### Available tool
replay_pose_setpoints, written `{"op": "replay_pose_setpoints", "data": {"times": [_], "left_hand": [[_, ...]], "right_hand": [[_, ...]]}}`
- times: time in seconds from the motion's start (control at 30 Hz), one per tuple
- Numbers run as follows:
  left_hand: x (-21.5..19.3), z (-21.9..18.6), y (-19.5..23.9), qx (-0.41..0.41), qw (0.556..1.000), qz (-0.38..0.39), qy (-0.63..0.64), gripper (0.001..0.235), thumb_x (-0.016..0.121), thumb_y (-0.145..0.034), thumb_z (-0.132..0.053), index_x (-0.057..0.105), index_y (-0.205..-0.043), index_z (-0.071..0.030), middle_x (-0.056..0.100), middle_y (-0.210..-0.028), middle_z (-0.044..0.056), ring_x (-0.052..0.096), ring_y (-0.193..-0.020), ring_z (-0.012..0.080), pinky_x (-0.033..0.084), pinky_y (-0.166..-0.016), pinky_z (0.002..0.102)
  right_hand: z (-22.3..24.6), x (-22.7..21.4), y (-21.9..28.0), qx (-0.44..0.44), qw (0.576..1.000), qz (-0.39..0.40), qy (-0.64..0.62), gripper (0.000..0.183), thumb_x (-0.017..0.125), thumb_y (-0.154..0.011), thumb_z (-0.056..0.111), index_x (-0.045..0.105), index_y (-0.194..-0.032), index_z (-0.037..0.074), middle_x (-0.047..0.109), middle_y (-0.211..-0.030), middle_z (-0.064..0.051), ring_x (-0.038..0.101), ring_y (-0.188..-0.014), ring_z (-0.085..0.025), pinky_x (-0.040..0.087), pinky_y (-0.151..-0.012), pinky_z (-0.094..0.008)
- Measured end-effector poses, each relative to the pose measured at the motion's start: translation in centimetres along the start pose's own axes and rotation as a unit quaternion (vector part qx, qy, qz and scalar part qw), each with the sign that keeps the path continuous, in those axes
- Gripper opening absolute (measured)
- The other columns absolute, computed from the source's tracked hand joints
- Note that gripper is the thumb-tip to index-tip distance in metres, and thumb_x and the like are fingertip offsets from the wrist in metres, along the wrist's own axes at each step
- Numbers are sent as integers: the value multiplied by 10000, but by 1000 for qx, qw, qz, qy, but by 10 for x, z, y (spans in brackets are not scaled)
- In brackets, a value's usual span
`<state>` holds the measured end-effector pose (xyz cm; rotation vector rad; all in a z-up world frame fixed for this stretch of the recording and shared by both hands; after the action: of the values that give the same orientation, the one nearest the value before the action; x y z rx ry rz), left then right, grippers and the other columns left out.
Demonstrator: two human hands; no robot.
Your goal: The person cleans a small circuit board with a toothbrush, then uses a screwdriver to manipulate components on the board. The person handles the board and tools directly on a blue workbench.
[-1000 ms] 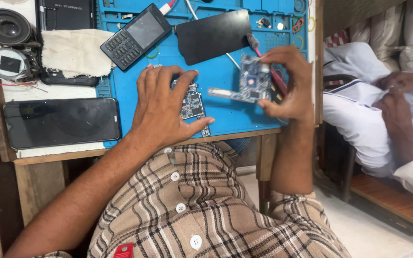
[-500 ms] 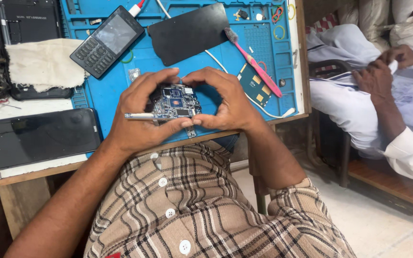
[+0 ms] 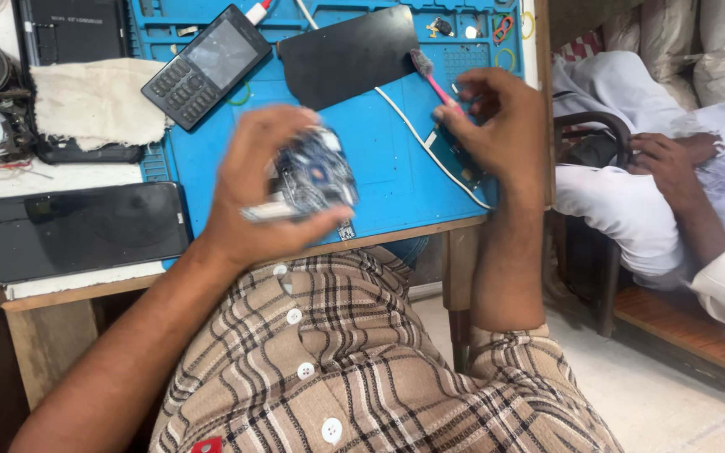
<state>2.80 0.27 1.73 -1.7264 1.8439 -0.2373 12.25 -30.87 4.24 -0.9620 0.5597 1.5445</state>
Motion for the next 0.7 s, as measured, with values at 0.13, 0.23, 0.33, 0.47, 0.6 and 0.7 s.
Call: {"op": "replay_pose_setpoints", "data": {"times": [0.13, 0.23, 0.33, 0.47, 0.6, 0.7], "left_hand": [[19, -21, 4, 165, 977, 130, -40, 622, 873, -828, -394, 585, -1319, -144, 557, -1292, 180, 607, -1220, 355, 580, -988, 425], [26, -29, 13, 248, 955, 156, -42, 512, 803, -902, -344, 618, -1347, -172, 562, -1330, 151, 628, -1253, 340, 603, -991, 407], [25, -29, 19, 265, 957, 119, -24, 475, 784, -970, -302, 587, -1385, -183, 523, -1349, 136, 621, -1291, 331, 592, -1037, 386], [25, -30, 28, 294, 952, 86, 16, 537, 802, -1045, -214, 510, -1495, -228, 459, -1401, 128, 591, -1361, 281, 540, -1136, 368], [28, -27, 31, 278, 955, 87, 50, 654, 847, -934, -285, 508, -1491, -246, 472, -1393, 129, 581, -1345, 282, 577, -1149, 388], [27, -25, 28, 271, 957, 91, 51, 704, 879, -923, -284, 496, -1511, -231, 460, -1388, 133, 577, -1351, 297, 587, -1132, 370]], "right_hand": [[6, 7, -1, -9, 1000, -4, -13, 305, 872, -891, 97, 744, -1162, 41, 705, -973, -71, 671, -838, -146, 555, -745, -273], [32, 12, 5, -59, 998, -21, -4, 373, 896, -880, 122, 712, -1195, 41, 700, -1071, -98, 696, -956, -171, 575, -829, -296], [68, 30, 14, -162, 986, 45, -14, 534, 933, -787, 240, 680, -1219, 53, 670, -1193, -119, 655, -1092, -268, 543, -944, -384], [105, 66, 19, -277, 945, 176, 0, 596, 758, -773, 379, 691, -1292, 92, 633, -1397, -90, 561, -1266, -347, 434, -1108, -467], [121, 75, 16, -251, 945, 207, -32, 567, 625, -915, 432, 670, -1372, 100, 579, -1500, -91, 506, -1336, -329, 396, -1175, -459], [126, 78, 17, -228, 951, 206, 21, 440, 569, -975, 320, 693, -1359, 144, 635, -1468, -39, 554, -1328, -297, 422, -1199, -449]]}}
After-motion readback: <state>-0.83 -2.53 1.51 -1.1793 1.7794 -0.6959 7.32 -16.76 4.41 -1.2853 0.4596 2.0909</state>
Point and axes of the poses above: each hand's wrist, its own y-axis away from the middle knuckle, its own x-axis out of the palm, z = x × y, the point moved 3 cm from there along -y, towards the middle knuckle
